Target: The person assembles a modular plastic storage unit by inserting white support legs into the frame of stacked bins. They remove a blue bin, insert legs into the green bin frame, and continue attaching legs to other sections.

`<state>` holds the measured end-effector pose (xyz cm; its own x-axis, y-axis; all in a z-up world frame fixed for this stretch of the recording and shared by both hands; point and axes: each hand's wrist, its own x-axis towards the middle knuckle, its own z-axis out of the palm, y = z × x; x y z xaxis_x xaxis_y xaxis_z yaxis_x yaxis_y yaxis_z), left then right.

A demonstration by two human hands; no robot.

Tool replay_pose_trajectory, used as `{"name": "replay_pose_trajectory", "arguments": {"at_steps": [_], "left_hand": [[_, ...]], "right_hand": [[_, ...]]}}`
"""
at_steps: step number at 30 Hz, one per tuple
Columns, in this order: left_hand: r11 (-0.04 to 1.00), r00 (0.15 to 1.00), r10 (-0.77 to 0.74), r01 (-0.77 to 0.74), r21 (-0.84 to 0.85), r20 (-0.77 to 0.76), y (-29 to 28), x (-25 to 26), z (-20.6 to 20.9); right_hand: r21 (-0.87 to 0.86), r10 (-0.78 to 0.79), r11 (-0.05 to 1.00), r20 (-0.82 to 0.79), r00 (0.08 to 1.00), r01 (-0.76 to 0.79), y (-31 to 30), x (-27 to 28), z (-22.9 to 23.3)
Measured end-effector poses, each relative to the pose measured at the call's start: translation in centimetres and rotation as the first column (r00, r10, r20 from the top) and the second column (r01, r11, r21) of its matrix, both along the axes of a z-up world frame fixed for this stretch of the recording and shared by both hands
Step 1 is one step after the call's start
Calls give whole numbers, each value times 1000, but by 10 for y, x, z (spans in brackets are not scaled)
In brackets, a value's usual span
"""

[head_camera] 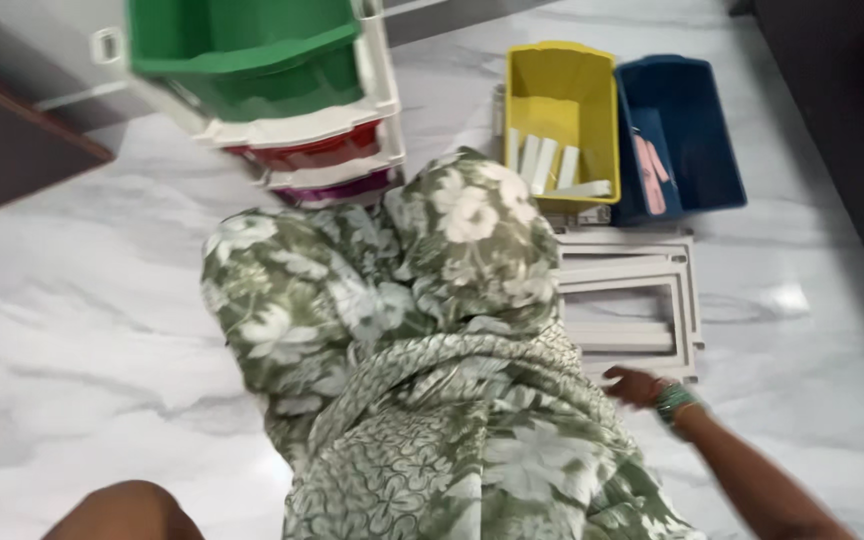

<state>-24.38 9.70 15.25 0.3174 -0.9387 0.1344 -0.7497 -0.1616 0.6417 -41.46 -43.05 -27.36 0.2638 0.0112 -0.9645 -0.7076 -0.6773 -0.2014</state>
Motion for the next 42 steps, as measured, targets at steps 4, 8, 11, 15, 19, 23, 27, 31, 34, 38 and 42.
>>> {"name": "replay_pose_trajectory", "arguments": {"at_steps": [4, 8, 11, 15, 19, 23, 27, 31, 34, 38, 42], "left_hand": [[967, 962, 250, -254, 23, 111, 51, -32, 26], [909, 895, 408, -417, 13, 183, 86, -58, 37], [875, 858, 475, -485, 3, 198, 107, -76, 33], [832, 820, 548, -554, -10, 165, 122, -102, 12], [822, 820, 569, -569, -14, 61, 123, -109, -34], [880, 833, 447, -476, -8, -326, 139, -92, -72], [848, 577, 235, -515, -125, -782, 88, -109, -157], [731, 326, 238, -681, -52, -915, 44, -118, -195], [662, 247, 439, -739, 126, -864, 49, -131, -196], [551, 237, 590, -816, 172, -772, 44, -147, -220], [415, 352, 767, -910, -4, -537, 58, -172, -266]], "right_hand": [[-377, 578, 793, 218, 786, -478, -70, 65, 63], [-539, 661, 700, 240, 711, -469, -58, 135, 169], [-615, 770, 572, 173, 614, -543, -29, 177, 227], [-692, 814, 427, 13, 581, -582, 24, 213, 286], [-745, 859, 416, 133, 494, -522, 75, 232, 321], [-732, 842, 504, 299, 448, -459, 116, 232, 323], [-701, 814, 579, 476, 333, -416, 140, 226, 312], [-770, 839, 542, 472, 272, -336, 148, 220, 311], [-745, 818, 574, 500, 285, -340, 150, 223, 312], [-749, 829, 559, 491, 269, -356, 153, 230, 315], [-779, 861, 509, 470, 195, -367, 165, 238, 318]]}}
